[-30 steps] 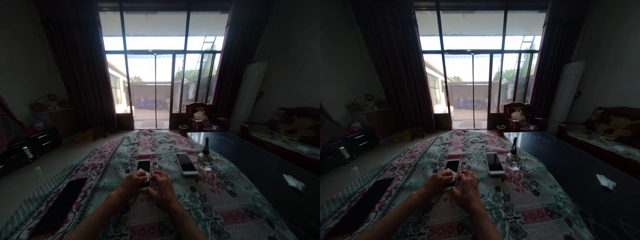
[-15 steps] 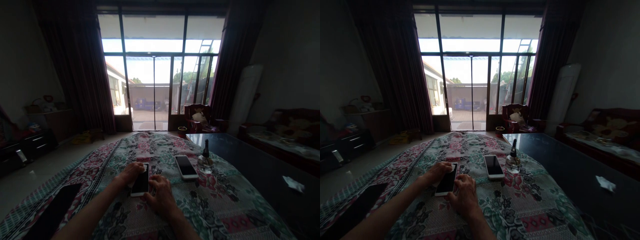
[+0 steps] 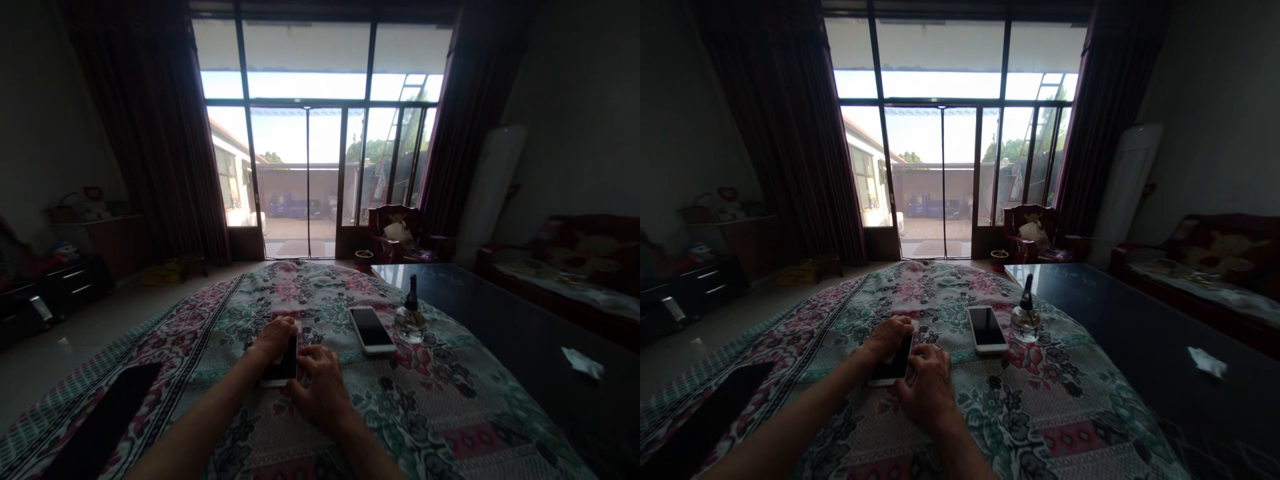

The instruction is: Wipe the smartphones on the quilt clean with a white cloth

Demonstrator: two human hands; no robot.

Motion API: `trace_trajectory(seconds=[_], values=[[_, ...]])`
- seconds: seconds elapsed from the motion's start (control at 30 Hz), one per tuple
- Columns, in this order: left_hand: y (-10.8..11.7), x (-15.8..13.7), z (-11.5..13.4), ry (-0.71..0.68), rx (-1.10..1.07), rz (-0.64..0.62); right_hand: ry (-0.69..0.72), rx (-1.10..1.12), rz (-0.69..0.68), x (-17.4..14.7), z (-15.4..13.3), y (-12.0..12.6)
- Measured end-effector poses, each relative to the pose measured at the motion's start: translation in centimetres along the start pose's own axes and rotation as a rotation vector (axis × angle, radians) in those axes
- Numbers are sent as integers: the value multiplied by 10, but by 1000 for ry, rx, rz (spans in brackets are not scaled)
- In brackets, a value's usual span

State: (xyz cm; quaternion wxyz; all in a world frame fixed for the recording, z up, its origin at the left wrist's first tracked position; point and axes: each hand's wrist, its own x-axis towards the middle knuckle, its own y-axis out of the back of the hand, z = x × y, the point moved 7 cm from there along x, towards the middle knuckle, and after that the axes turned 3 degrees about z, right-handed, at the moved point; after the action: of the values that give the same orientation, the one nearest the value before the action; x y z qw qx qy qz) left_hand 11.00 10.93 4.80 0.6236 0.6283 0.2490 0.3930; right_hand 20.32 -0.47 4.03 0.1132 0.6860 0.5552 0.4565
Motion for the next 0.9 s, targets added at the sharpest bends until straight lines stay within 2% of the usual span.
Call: trace_trajectory(seconds=[0.17,0.3,0.77,0.9], values=[[2,9,-22,100,17,23,-7,21,8,0,3,-1],[1,2,-26,113,16,28,-3,47,19,0,4,-1],[12,-93,9,-93,-90,33,-19,41,-8,1,4,-1],[12,-103,12,-147,-110,18,-31,61,-17,2,4,-1]])
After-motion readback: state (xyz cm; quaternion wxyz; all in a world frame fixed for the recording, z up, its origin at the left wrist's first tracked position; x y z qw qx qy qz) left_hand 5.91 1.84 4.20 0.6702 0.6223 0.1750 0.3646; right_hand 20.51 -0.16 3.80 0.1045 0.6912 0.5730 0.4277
